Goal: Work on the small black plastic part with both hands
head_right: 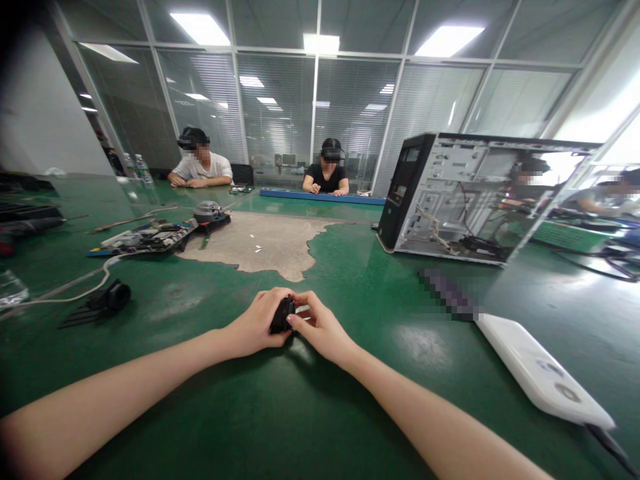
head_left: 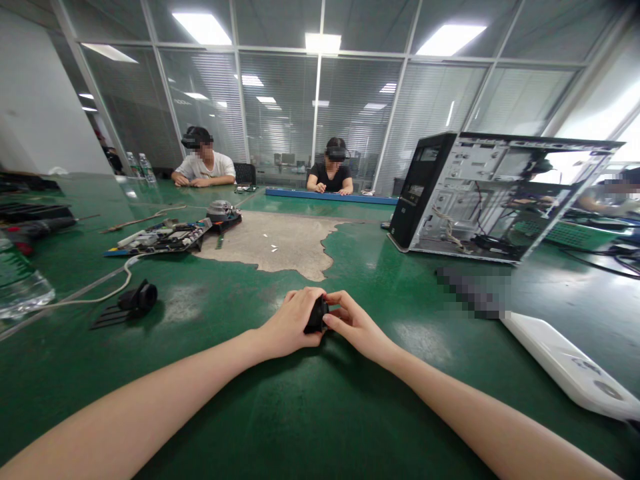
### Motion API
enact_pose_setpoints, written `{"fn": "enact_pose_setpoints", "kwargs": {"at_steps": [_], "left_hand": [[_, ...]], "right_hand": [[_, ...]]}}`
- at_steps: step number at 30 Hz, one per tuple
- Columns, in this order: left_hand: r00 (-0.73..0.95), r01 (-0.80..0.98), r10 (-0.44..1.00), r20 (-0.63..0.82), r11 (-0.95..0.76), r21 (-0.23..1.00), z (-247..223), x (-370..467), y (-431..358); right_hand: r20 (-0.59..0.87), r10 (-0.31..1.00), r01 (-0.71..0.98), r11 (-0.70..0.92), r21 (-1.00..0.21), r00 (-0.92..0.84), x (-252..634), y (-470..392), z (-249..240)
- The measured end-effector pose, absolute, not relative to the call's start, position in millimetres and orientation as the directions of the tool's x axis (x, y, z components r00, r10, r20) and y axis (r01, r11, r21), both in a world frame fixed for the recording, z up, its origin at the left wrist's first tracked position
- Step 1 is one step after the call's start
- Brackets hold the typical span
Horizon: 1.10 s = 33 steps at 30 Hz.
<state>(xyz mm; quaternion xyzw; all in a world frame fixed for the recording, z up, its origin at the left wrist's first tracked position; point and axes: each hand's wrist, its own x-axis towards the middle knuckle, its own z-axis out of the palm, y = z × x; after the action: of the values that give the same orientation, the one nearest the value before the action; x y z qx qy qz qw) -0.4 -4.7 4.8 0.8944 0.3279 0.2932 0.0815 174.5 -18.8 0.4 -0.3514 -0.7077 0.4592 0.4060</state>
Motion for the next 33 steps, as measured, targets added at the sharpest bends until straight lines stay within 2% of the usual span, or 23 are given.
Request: {"fn": "enact_pose_setpoints", "kwargs": {"at_steps": [23, 33], "left_hand": [[0.615, 0.534, 0.626, 0.480, -0.778, 0.330, 3.5, -0.2, -4.0], [0.618, 0.537, 0.630, 0.471, -0.775, 0.332, 4.6, -0.9, -5.1]], "right_hand": [[0.273, 0.872, 0.159, 0.362, -0.919, -0.407, 173.9, -20.4, -1.6], [0.305, 0.856, 0.116, 0.383, -0.916, -0.416, 174.0, -21.6, 2.7]]}}
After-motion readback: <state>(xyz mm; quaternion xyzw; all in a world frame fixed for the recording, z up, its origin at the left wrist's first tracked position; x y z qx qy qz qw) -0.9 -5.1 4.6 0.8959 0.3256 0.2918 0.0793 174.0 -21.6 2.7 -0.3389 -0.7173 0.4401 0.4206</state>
